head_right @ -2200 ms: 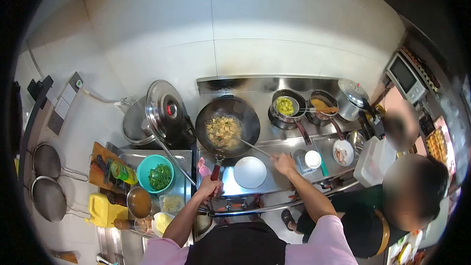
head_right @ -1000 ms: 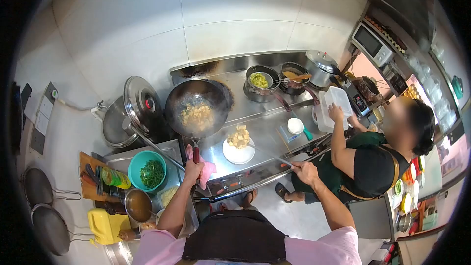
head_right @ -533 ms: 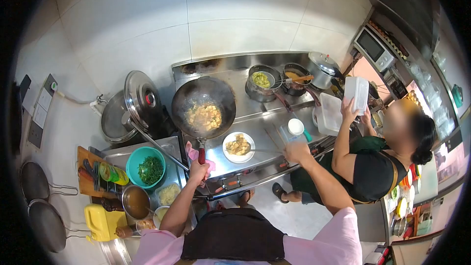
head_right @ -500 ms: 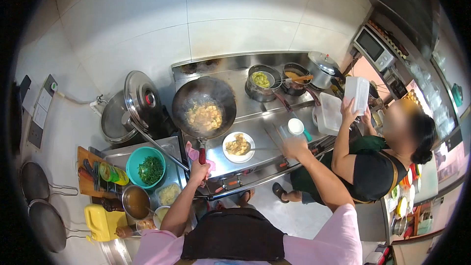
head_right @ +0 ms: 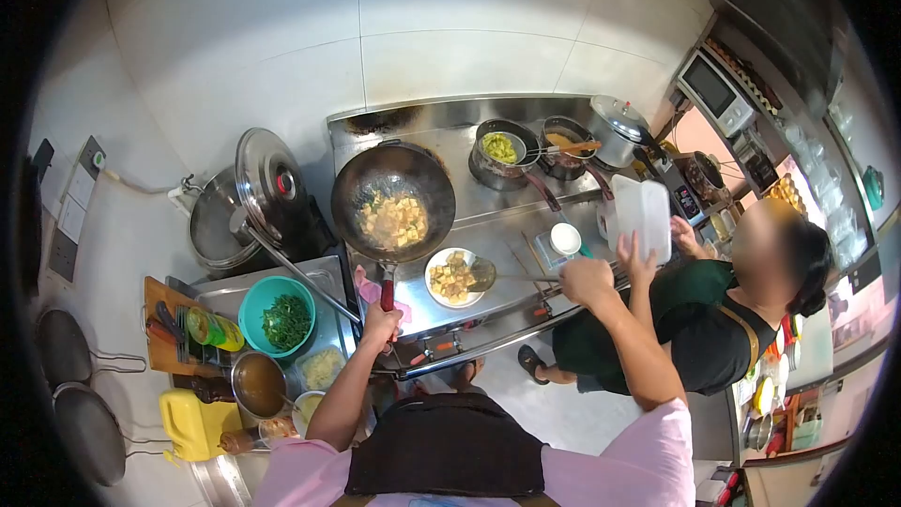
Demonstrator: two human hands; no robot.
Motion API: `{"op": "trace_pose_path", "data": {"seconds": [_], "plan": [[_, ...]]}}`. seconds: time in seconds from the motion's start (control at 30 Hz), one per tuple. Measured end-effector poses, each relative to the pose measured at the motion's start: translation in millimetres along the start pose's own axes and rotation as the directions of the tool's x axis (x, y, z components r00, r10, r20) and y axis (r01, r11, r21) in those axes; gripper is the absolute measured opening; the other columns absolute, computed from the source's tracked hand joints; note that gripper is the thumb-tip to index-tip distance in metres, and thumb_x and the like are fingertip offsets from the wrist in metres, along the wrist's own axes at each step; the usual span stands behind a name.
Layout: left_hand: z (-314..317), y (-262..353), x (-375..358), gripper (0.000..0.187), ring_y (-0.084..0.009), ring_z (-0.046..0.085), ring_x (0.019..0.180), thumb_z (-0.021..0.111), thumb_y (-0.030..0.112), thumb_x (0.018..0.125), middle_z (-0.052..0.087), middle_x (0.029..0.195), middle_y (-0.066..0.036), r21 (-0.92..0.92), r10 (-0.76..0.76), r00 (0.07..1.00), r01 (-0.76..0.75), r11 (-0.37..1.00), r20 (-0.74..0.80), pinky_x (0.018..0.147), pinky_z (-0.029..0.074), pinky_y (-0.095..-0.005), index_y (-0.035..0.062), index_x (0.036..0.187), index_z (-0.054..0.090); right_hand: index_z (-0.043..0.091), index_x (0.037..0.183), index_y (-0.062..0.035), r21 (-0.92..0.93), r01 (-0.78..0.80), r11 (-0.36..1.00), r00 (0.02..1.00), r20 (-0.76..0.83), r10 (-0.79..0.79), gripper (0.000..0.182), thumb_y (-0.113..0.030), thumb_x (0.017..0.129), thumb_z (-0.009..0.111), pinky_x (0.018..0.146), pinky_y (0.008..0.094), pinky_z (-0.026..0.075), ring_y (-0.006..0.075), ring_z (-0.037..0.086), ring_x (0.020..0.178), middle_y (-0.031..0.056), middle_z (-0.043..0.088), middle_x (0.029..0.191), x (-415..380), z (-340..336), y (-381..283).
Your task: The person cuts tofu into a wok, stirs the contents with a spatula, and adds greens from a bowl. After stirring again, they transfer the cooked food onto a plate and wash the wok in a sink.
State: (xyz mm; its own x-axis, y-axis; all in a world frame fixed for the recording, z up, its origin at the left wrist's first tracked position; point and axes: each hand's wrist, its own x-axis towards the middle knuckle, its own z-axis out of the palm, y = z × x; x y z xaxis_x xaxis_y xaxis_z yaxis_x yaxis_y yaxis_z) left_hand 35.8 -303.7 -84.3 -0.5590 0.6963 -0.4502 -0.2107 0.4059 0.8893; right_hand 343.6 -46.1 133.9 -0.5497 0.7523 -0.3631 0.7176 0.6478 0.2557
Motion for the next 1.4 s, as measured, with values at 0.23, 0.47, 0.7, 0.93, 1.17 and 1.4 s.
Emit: {"op": "trace_pose_path", "data": {"seconds": [0.23,0.47,0.7,0.93,1.17,1.4], "plan": [[-6,19,-11,0.013,-0.0164,0.052,0.039,0.058,0.013,0.086,0.054,0.056,-0.005,0.1,-0.117,0.993,0.116,0.988,0.008,0.032,0.035,-0.0342,0.0057,0.096,0.062,0.079,0.1,-0.0314,-0.04,0.042,0.998,0.873,-0.484,-0.056,0.027,-0.042,0.076,0.073,0.1,0.0783,0.016,0.0586,0.004,0.143,0.029,0.042,0.146,-61,63,24],[-8,1,1,0.017,-0.017,0.053,0.04,0.058,0.014,0.085,0.053,0.056,-0.006,0.052,-0.067,0.998,0.066,0.996,0.02,0.032,0.035,-0.0345,0.0053,0.1,0.059,0.074,0.108,-0.0175,0.209,0.053,0.976,0.916,-0.399,0.036,0.032,-0.038,0.084,0.068,0.089,0.0599,0.037,0.0444,0.045,0.114,0.0211,0.068,0.109,-59,60,4],[-16,22,-12,0.008,-0.0144,0.051,0.039,0.059,0.01,0.082,0.054,0.054,-0.004,0.086,-0.052,0.998,0.051,0.995,0.017,0.035,0.039,-0.0309,0.004,0.086,0.055,0.077,0.107,-0.0203,0.56,-0.002,0.829,0.964,-0.22,0.151,0.033,-0.038,0.079,0.071,0.095,0.0574,0.03,0.0422,0.044,0.119,0.02,0.07,0.102,-42,41,38],[-7,13,-7,0.009,-0.0152,0.051,0.039,0.059,0.009,0.081,0.055,0.055,-0.005,0.081,-0.051,0.999,0.052,0.995,-0.012,0.035,0.039,-0.0325,0.0032,0.086,0.056,0.077,0.106,-0.0163,0.382,0.117,0.917,0.969,-0.246,-0.021,0.027,-0.031,0.089,0.064,0.077,0.0444,0.055,0.0372,0.07,0.083,0.0186,0.072,0.088,43,-37,8],[-9,22,-12,0.01,-0.0152,0.051,0.038,0.061,0.011,0.081,0.054,0.054,-0.005,0.1,-0.04,0.999,0.04,0.994,0.0,0.032,0.037,-0.0325,0.0036,0.086,0.055,0.077,0.101,-0.0163,0.023,0.226,0.974,0.967,-0.13,-0.221,0.026,-0.024,0.079,0.066,0.077,0.0433,0.056,0.0359,0.071,0.088,0.0168,0.073,0.095,127,-129,-50],[-12,12,-3,0.006,-0.0144,0.049,0.036,0.059,0.009,0.081,0.053,0.053,-0.004,0.122,-0.027,0.999,0.023,0.992,0.032,0.032,0.036,-0.0312,0.0038,0.079,0.056,0.072,0.12,-0.0205,0.578,0.277,0.768,0.961,-0.157,-0.229,0.035,-0.034,0.088,0.065,0.091,0.0396,0.053,0.0331,0.07,0.1,0.014,0.073,0.107,169,44,-76]]}}
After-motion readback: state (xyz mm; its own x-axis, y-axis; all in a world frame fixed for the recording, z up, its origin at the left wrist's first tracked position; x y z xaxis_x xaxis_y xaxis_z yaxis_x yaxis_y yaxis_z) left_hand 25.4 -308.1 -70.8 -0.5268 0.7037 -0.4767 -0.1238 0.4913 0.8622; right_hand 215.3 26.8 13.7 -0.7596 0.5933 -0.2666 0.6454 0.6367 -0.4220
